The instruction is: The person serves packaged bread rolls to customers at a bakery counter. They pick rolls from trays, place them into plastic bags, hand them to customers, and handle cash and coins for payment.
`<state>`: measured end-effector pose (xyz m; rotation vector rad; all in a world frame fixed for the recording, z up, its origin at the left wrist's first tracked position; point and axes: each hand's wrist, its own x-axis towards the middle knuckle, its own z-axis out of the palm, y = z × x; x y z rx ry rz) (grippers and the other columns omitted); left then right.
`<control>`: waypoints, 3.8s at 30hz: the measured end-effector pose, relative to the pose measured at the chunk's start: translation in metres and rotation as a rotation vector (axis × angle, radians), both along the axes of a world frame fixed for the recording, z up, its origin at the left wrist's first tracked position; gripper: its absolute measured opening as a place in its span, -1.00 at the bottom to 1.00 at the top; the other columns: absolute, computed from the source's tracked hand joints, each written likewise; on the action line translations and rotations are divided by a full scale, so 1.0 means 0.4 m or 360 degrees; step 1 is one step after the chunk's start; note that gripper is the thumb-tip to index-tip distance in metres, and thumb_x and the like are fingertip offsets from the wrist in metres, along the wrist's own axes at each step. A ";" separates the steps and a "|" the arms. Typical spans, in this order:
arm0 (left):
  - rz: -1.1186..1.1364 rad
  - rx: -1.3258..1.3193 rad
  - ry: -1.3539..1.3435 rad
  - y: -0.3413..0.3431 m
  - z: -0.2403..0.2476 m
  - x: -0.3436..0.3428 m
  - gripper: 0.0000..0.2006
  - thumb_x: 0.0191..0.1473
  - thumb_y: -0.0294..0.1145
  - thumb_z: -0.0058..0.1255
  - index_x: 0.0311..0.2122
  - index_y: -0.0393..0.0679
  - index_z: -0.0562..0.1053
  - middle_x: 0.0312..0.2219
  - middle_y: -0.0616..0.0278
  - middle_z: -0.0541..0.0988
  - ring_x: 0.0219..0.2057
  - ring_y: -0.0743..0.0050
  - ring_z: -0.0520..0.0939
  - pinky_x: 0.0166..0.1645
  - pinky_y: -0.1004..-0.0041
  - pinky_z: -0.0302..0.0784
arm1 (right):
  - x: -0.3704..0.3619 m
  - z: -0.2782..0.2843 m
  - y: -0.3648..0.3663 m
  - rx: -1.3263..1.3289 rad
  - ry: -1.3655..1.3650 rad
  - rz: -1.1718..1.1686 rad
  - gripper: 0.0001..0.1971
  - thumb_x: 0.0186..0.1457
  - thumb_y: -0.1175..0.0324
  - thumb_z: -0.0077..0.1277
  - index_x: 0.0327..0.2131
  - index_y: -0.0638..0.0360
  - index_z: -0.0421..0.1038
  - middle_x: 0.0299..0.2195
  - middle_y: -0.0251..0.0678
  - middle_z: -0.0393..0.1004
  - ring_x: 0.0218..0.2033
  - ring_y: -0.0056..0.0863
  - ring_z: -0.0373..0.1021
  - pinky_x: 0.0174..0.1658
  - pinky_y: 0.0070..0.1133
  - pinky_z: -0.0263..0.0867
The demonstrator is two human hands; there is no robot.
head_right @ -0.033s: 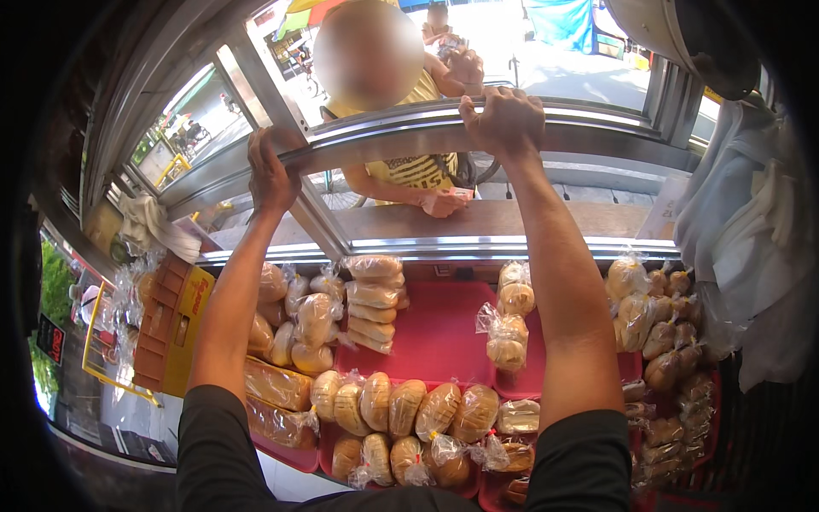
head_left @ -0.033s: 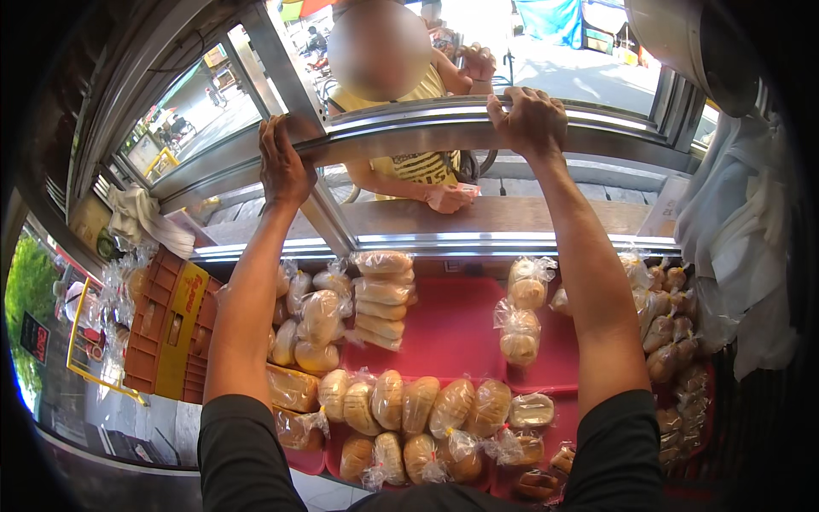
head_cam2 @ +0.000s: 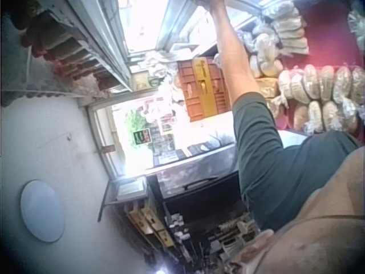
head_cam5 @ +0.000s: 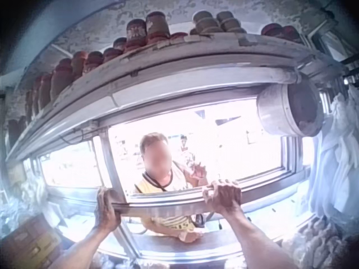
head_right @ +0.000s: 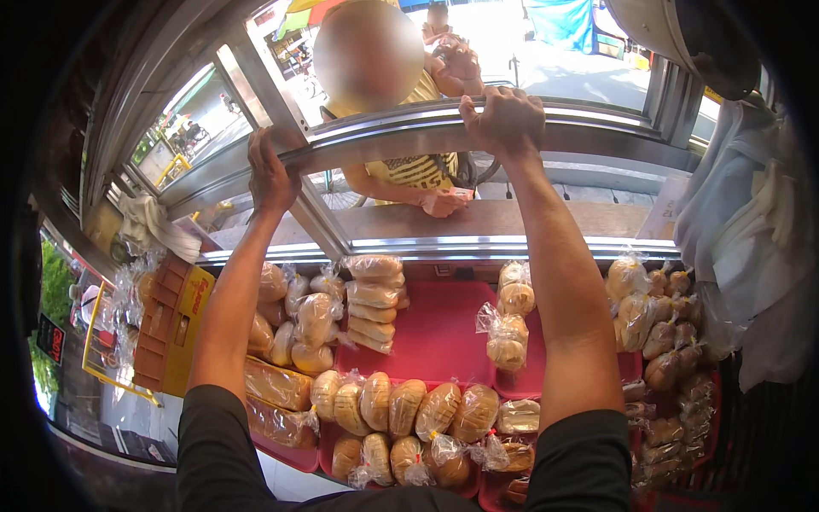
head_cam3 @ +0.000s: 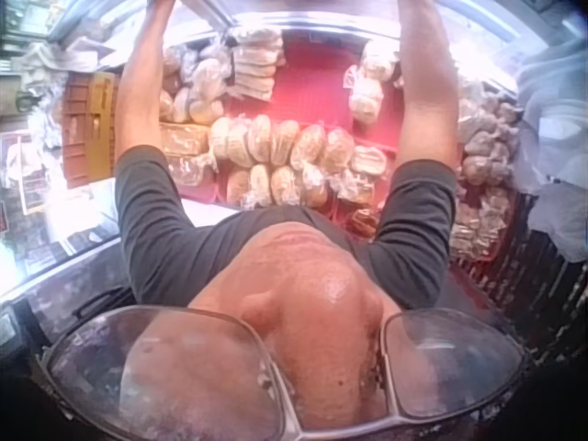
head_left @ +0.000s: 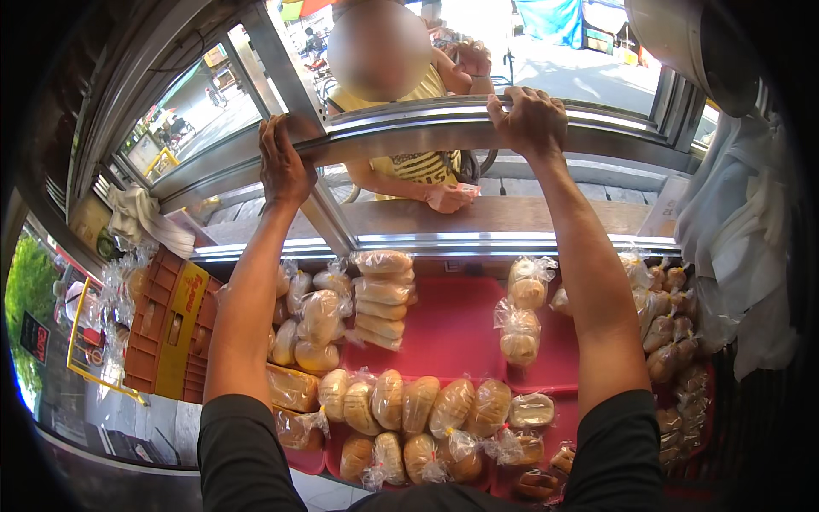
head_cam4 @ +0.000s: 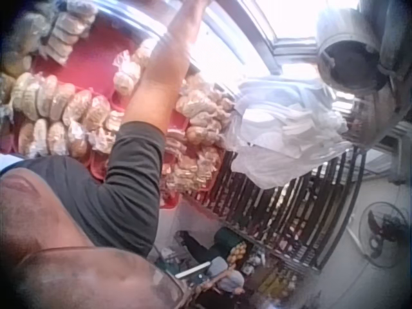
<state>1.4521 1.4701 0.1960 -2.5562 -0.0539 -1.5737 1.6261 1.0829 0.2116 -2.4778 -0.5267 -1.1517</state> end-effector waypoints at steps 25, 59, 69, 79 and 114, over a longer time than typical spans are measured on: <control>-0.0078 0.0055 -0.0019 0.063 -0.005 0.050 -0.15 -0.08 -0.56 0.24 0.35 -0.22 0.14 0.24 -0.10 0.32 0.33 -0.24 0.28 0.39 -0.02 0.27 | 0.012 -0.036 -0.006 0.0206 -0.0174 0.0224 -0.48 0.16 -0.17 0.08 -0.01 -0.01 0.59 -0.03 -0.07 0.61 0.10 -0.08 0.47 0.19 -0.12 0.29; -0.0122 0.0837 0.0053 0.206 0.021 0.104 -0.61 0.19 0.01 0.31 -0.13 -0.10 0.56 -0.21 0.28 0.75 -0.24 0.17 0.79 -0.16 0.27 0.69 | -0.889 -0.920 -1.411 0.1144 0.1105 -0.2080 0.29 -0.25 -0.42 0.38 0.39 0.33 0.15 0.37 0.28 0.17 0.43 0.05 0.13 0.41 -0.20 0.09; -0.0173 0.0822 0.0089 0.159 0.022 0.110 -0.54 0.20 0.11 0.26 -0.10 -0.11 0.53 -0.22 0.27 0.75 -0.22 0.12 0.79 -0.16 0.17 0.69 | -0.889 -0.954 -1.448 0.0914 0.1429 -0.2036 0.21 -0.35 -0.29 0.49 0.27 0.43 0.33 0.26 0.13 0.41 0.29 -0.02 0.37 0.33 -0.32 0.29; 0.0076 0.0806 0.0253 0.182 0.042 0.095 -0.30 0.08 0.18 0.34 0.03 -0.26 0.43 -0.11 0.14 0.68 -0.07 0.12 0.73 0.00 0.13 0.65 | -0.869 -1.035 -1.480 0.0830 0.1317 -0.1749 0.29 -0.29 -0.15 0.51 0.43 0.28 0.03 0.45 0.18 0.02 0.49 -0.02 -0.01 0.49 -0.24 0.03; -0.1924 -0.4670 0.3186 -0.991 -0.782 -0.926 -0.29 -0.03 -0.31 0.29 0.20 -0.50 0.37 -0.03 -0.18 0.65 -0.07 0.04 0.74 0.11 0.14 0.68 | -1.234 -1.056 -1.770 0.0562 0.1321 -0.0918 -0.53 0.36 -0.05 0.00 0.07 0.06 0.62 -0.09 -0.10 0.69 -0.11 -0.17 0.62 -0.02 -0.30 0.51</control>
